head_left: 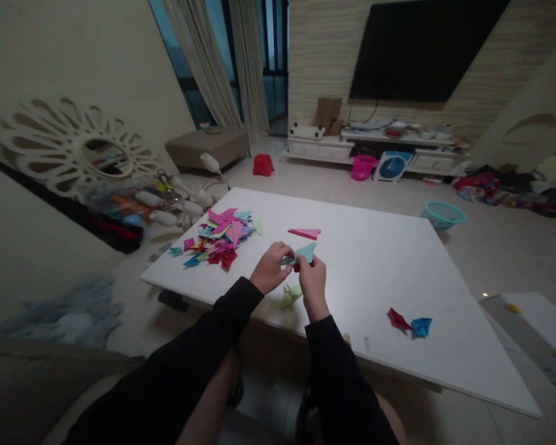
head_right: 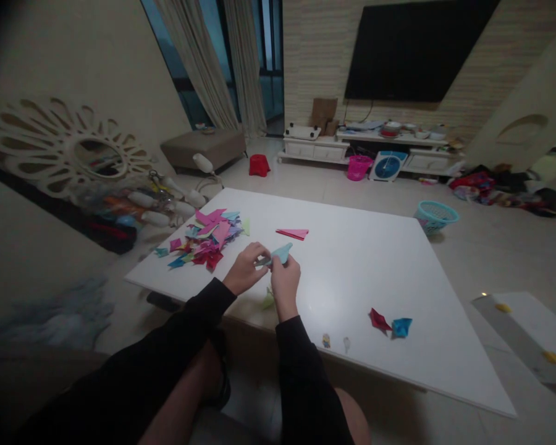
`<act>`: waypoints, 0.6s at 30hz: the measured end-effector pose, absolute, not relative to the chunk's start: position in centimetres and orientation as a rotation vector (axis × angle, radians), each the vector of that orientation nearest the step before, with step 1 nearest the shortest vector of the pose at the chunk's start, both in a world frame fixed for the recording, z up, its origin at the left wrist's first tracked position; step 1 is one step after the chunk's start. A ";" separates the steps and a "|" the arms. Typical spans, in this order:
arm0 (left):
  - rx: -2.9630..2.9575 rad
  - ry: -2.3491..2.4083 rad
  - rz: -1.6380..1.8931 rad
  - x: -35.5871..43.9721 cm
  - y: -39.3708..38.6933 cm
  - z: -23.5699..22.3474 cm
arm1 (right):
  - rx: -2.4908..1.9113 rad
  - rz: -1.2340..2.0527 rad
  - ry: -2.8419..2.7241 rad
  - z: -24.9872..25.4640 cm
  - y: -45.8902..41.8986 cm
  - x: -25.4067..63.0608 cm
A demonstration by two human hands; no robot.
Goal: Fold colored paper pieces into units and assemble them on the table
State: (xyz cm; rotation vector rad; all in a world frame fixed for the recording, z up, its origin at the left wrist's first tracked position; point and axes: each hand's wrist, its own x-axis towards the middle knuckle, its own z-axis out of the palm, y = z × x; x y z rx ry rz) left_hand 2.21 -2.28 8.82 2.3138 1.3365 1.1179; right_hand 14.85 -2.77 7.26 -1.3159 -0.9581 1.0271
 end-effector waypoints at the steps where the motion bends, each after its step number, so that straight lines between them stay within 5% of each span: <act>1: 2.337 1.330 1.099 2.2 -1.9 9.0 | -1.316 1.042 -0.955 7.5 -3.0 15.2; 18: 2.005 1.789 0.847 5.7 18.0 -0.9 | -1.544 0.999 -1.455 7.9 -4.9 17.1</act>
